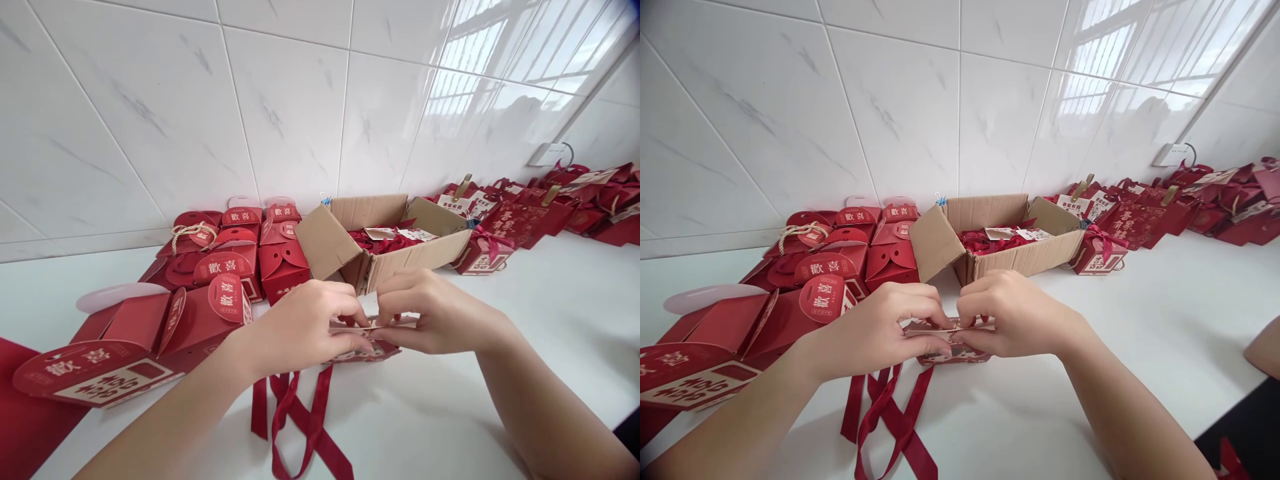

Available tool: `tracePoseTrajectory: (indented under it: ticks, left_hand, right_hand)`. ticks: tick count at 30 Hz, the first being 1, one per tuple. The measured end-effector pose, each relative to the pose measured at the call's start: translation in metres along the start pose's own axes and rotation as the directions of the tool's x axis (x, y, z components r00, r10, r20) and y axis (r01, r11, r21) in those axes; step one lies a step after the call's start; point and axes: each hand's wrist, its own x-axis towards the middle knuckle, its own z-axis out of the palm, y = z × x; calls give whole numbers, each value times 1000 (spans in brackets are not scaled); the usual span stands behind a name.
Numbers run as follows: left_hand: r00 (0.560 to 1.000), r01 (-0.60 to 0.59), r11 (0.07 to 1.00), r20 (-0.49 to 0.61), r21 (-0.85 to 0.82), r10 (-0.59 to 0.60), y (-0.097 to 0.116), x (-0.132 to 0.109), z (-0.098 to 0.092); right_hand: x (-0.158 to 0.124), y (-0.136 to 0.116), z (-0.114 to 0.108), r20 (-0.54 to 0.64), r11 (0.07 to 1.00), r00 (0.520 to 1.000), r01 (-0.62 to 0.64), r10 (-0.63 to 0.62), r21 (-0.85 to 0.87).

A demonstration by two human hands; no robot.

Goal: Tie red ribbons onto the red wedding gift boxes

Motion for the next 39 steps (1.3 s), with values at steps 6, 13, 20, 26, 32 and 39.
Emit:
tracePoseTrajectory:
  ticks: [6, 13, 20, 26, 32, 39]
  left_hand:
    - [999, 12, 996, 45, -88, -8, -3, -2, -6]
    - [985, 153, 987, 86, -58, -148, -4, -7, -16]
    - [992, 122, 993, -20, -2, -122, -14, -3, -20]
    - [994, 93, 994, -62, 60, -89, -18, 1, -17]
    - [972, 161, 959, -205, 232, -113, -14, 5, -7]
    - [966, 170, 959, -232, 228, -116, -16, 7, -1]
  right_hand:
    - [6, 2, 9, -40, 976, 980, 198, -195, 96]
    - [11, 4, 19, -85, 975, 974, 214, -208, 68]
    - [14, 13, 26, -106, 995, 992, 72, -65, 64]
    - [13, 12, 21, -74, 999, 997, -16, 20, 49]
    - [2, 3, 2, -49, 833, 875, -474, 481, -287]
    - [6, -8, 19, 129, 660, 711, -547, 691, -515]
